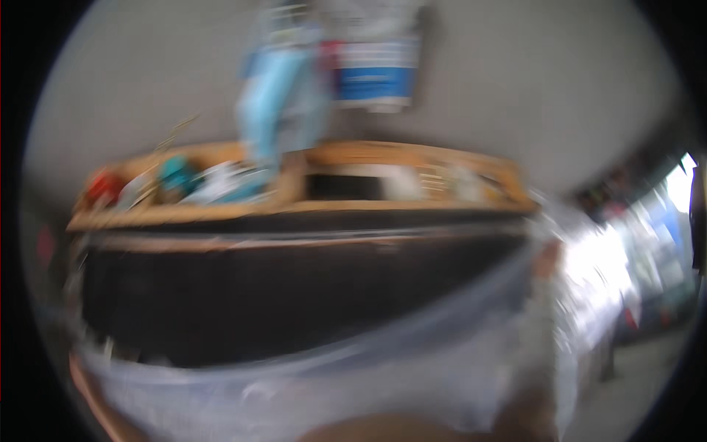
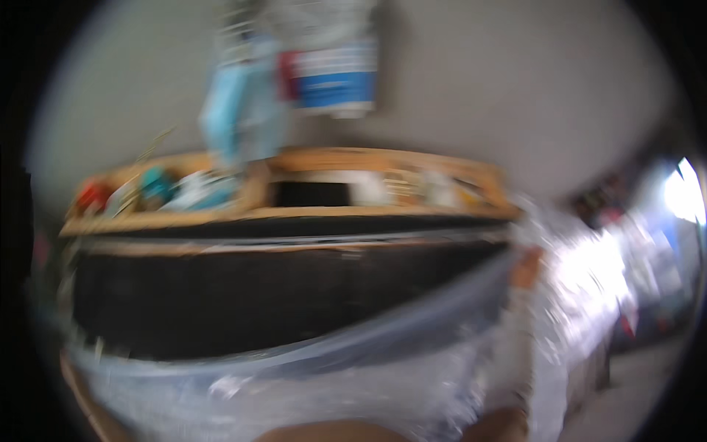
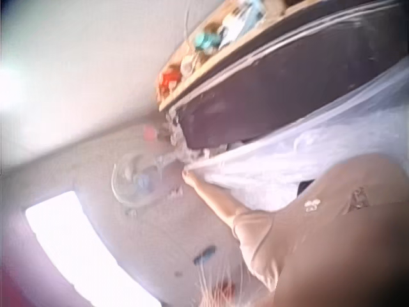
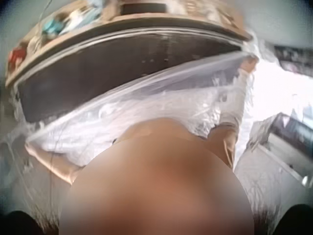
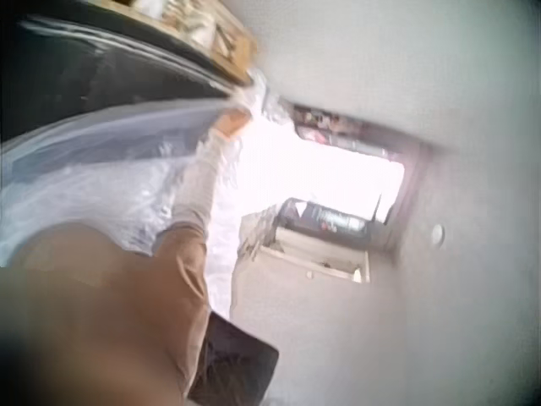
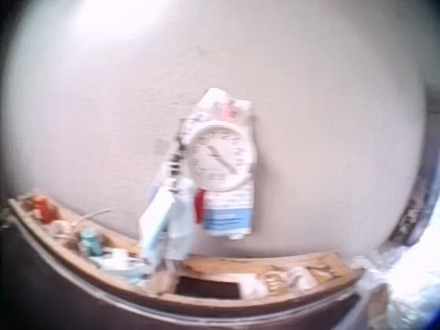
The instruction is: Covering a large monitor or flat-screen panel with a clear plastic protective sheet.
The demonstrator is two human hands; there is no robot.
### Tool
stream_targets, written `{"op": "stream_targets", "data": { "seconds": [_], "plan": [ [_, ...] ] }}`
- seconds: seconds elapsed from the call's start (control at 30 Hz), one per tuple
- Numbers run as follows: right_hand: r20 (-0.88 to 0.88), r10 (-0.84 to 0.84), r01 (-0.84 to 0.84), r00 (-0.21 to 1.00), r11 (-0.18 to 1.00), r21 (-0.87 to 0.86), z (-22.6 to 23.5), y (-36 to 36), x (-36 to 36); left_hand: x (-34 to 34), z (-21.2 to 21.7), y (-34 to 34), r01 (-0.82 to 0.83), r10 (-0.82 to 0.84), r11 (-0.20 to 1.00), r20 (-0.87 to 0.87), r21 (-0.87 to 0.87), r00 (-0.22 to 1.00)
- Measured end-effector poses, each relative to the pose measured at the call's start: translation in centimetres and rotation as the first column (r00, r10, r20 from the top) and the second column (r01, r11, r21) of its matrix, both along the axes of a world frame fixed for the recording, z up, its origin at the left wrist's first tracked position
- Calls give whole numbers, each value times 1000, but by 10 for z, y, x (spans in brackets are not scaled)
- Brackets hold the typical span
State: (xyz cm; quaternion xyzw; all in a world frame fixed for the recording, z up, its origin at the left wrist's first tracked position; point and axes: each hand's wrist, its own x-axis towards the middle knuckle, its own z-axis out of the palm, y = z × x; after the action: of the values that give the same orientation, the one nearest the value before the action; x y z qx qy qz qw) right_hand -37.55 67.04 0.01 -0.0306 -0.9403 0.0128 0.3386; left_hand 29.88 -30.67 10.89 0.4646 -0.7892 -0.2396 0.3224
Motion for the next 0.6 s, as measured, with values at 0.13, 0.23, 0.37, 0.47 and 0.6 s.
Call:
{"op": "stream_targets", "data": {
  "seconds": [0.13,0.23,0.37,0.47,0.6],
  "plan": [
    [-84,-168,186,982,923,337,-13,151,-11,-171,-75,-51,-265,250,955,-119,-133,961],
    [404,-122,211,906,960,-184,-28,-22,-32,-170,-3,-5,-458,462,818,-78,-348,884],
    [297,-59,105,953,984,-141,-6,32,-71,-241,-33,-39,-432,408,856,-144,-285,902],
    [237,-82,126,968,977,-174,17,-15,-94,-289,-28,-42,-492,509,842,22,-223,861],
    [206,-76,117,976,974,-196,23,-49,-114,-286,-50,-72,-536,552,800,-21,-271,834]
  ]
}}
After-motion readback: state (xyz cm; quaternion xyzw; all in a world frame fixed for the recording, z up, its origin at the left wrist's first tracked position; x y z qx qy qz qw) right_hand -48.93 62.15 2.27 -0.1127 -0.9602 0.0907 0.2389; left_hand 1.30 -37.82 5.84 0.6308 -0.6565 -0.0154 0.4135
